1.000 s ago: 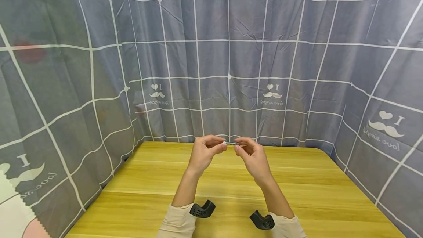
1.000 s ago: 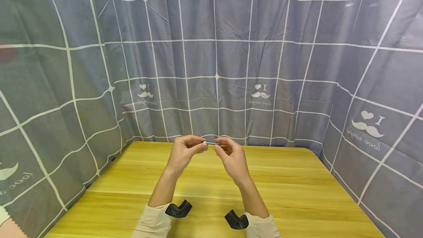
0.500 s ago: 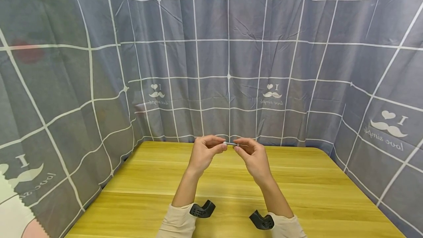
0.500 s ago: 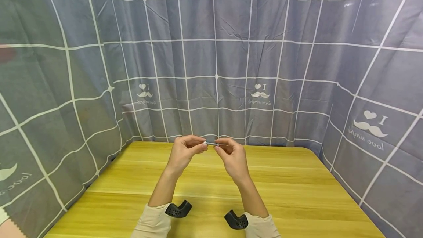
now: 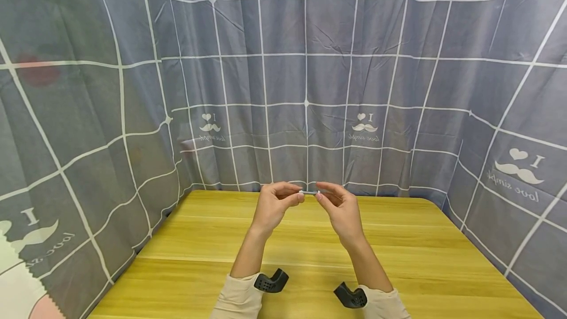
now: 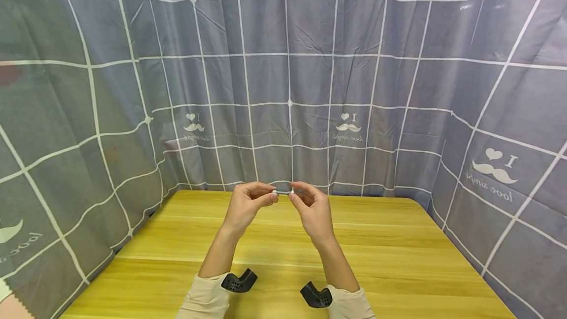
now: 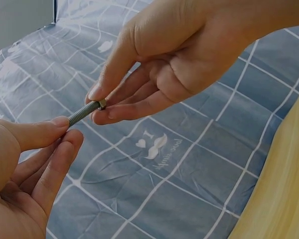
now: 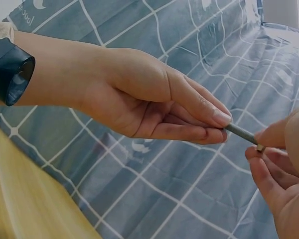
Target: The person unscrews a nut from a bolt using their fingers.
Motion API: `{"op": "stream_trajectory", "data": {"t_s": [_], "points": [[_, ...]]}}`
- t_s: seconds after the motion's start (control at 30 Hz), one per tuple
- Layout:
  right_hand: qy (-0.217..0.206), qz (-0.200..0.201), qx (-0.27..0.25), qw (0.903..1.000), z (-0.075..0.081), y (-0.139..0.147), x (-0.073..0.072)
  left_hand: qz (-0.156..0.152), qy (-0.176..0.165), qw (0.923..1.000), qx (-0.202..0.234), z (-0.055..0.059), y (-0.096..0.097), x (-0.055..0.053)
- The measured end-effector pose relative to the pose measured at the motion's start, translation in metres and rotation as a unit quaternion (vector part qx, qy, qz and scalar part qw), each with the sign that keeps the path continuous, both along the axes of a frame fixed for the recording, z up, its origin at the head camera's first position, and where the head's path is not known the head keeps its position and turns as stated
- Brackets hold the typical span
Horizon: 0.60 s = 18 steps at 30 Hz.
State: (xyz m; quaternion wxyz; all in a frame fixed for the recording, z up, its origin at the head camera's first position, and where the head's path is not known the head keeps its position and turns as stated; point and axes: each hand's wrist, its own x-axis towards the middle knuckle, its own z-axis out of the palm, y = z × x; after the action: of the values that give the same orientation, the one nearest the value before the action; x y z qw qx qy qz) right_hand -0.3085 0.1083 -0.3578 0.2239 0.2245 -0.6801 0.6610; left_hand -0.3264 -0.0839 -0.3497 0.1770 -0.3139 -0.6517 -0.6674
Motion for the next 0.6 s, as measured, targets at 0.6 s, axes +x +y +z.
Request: {"op": "stream_trajectory", "data": {"t_s": [0.6], "points": [[-0.004, 0.008, -0.008, 0.9999, -0.0005, 0.0011, 0.0003, 0.004, -0.008, 0.9999, 0.004, -0.0003, -0.0011, 0.0002]]}}
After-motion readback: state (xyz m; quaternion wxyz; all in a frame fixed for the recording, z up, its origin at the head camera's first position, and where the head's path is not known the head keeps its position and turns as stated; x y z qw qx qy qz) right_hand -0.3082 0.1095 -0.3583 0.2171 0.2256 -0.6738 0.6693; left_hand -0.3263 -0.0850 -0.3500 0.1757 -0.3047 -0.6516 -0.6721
